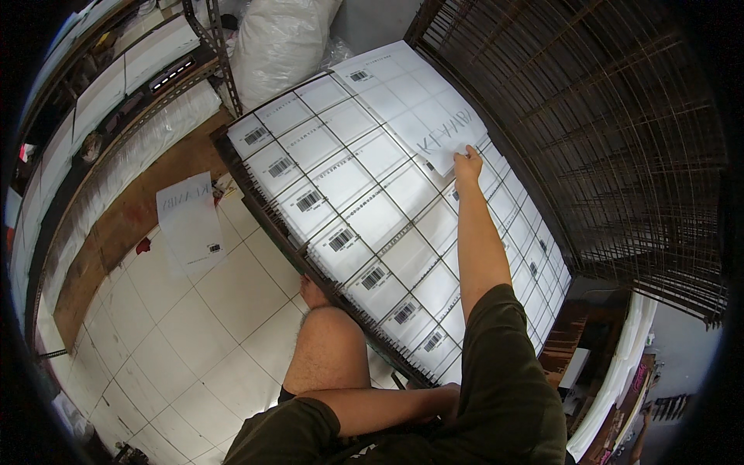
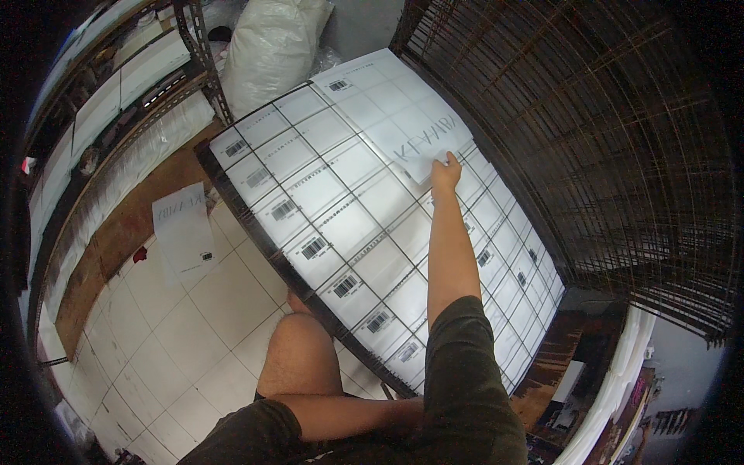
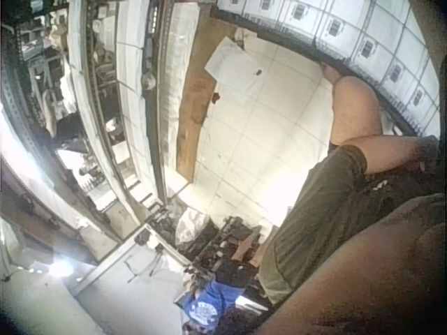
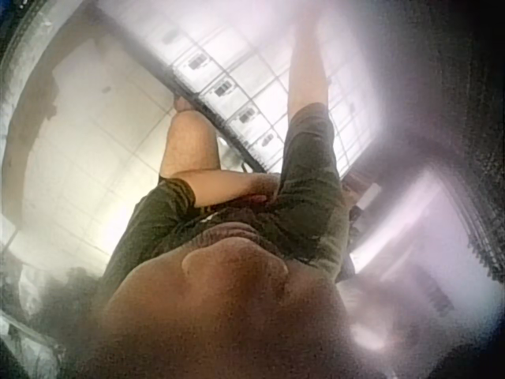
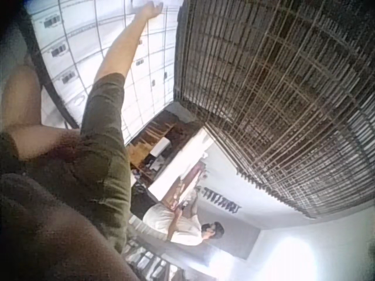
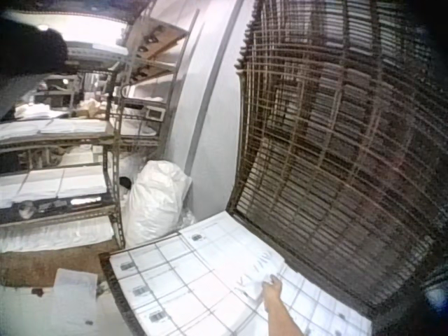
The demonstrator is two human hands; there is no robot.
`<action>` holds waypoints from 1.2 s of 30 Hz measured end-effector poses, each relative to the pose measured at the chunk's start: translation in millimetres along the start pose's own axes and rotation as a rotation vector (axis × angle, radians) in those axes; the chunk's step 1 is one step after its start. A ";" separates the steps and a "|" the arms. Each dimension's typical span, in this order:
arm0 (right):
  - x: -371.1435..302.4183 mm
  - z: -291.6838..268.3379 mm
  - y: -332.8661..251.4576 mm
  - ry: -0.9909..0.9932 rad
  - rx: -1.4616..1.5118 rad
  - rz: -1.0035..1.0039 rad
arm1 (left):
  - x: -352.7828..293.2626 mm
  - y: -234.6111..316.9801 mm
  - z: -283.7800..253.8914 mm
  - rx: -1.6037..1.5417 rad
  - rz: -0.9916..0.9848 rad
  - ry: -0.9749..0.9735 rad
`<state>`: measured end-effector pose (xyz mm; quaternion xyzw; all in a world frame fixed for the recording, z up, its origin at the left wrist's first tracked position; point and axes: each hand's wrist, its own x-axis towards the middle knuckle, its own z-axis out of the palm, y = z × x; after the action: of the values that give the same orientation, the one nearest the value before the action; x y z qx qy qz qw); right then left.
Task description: The person sits on the floor and repeatedly picks up white sheets of paper from a nearby table, placing them onto a large stack on a metal rack. The person handles the papers one by one, aligning them before adding them to the pile.
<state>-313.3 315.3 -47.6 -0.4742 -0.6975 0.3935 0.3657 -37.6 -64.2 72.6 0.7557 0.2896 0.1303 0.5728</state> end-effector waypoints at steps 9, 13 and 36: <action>-18.1 -5.3 -20.7 0.011 -0.014 0.016 | -1.7 -1.4 3.1 0.005 -0.010 0.001; -33.4 -14.2 -37.9 0.024 0.058 0.058 | -1.6 -2.1 6.2 0.017 -0.014 -0.008; -42.5 -32.2 -25.0 -0.036 -0.432 -0.245 | -4.8 0.7 3.5 0.045 -0.058 -0.025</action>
<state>-282.2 275.5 -17.4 -0.4462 -0.8243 0.1962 0.2881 -39.3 -69.9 72.8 0.7612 0.3071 0.0975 0.5628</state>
